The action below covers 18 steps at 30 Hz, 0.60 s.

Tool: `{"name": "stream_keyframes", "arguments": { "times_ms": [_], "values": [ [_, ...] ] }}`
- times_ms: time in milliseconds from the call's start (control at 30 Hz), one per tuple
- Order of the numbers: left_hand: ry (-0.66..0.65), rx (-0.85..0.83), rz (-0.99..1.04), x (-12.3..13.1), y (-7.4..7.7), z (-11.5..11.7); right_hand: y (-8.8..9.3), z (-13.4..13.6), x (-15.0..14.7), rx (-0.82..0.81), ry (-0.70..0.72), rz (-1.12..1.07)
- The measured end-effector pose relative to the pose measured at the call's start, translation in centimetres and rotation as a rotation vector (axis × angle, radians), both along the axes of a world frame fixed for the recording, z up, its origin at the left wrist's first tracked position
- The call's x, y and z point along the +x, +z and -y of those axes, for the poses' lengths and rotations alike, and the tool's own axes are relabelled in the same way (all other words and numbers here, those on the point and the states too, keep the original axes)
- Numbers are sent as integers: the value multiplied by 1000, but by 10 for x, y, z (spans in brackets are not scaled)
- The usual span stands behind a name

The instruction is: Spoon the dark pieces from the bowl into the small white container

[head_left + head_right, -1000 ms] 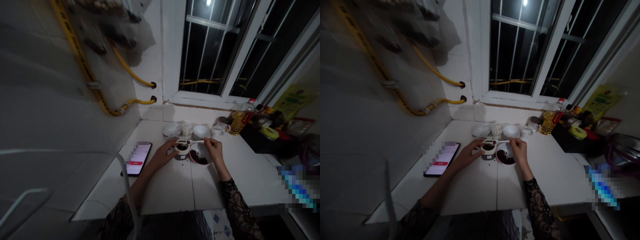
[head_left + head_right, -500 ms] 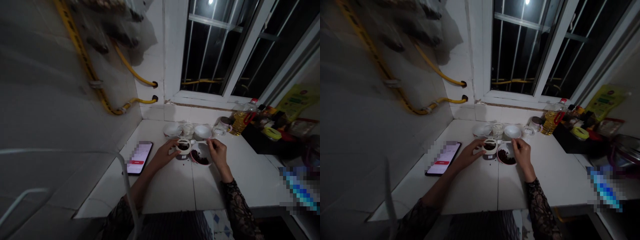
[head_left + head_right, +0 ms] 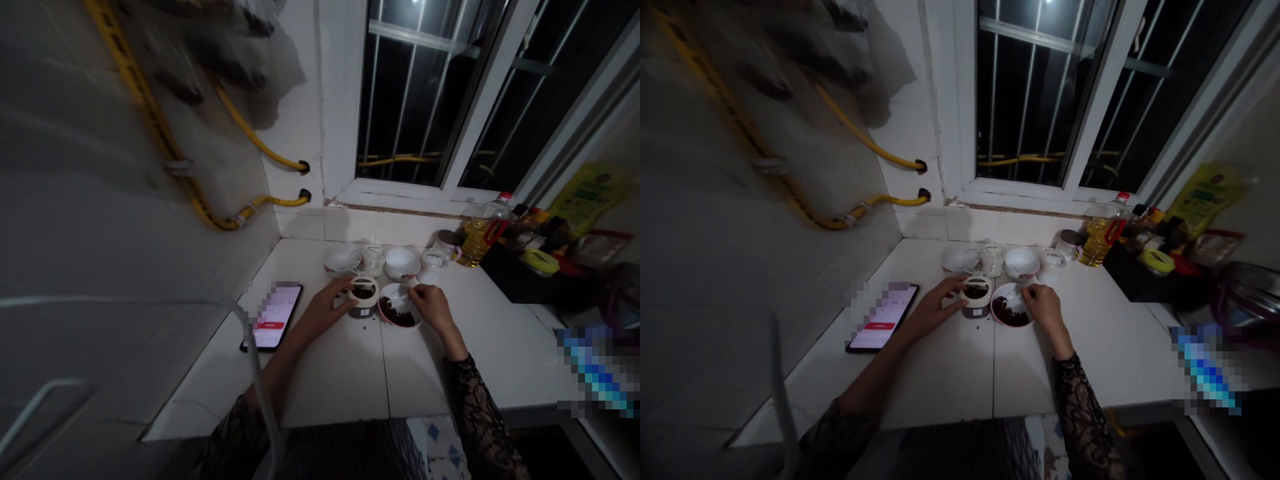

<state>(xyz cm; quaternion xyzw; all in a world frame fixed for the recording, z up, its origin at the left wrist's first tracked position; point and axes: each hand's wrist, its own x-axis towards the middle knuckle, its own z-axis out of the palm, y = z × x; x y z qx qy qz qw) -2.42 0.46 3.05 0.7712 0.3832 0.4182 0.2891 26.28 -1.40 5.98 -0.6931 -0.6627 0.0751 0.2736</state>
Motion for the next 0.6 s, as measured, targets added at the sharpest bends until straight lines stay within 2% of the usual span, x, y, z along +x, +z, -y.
{"name": "stream_keyframes", "arguments": {
  "times_ms": [133,300,467,600],
  "values": [
    [-8,5,9,0,-2,-1,-4,-3,7,18,32,-254],
    [-4,6,9,0,-2,-1,0,-3,13,12,41,-508],
    [3,18,-1,1,0,-1,5,-3,10,-65,32,-650],
    [0,24,-4,0,-1,-1,5,-2,10,-75,38,-681]
  ]
}}
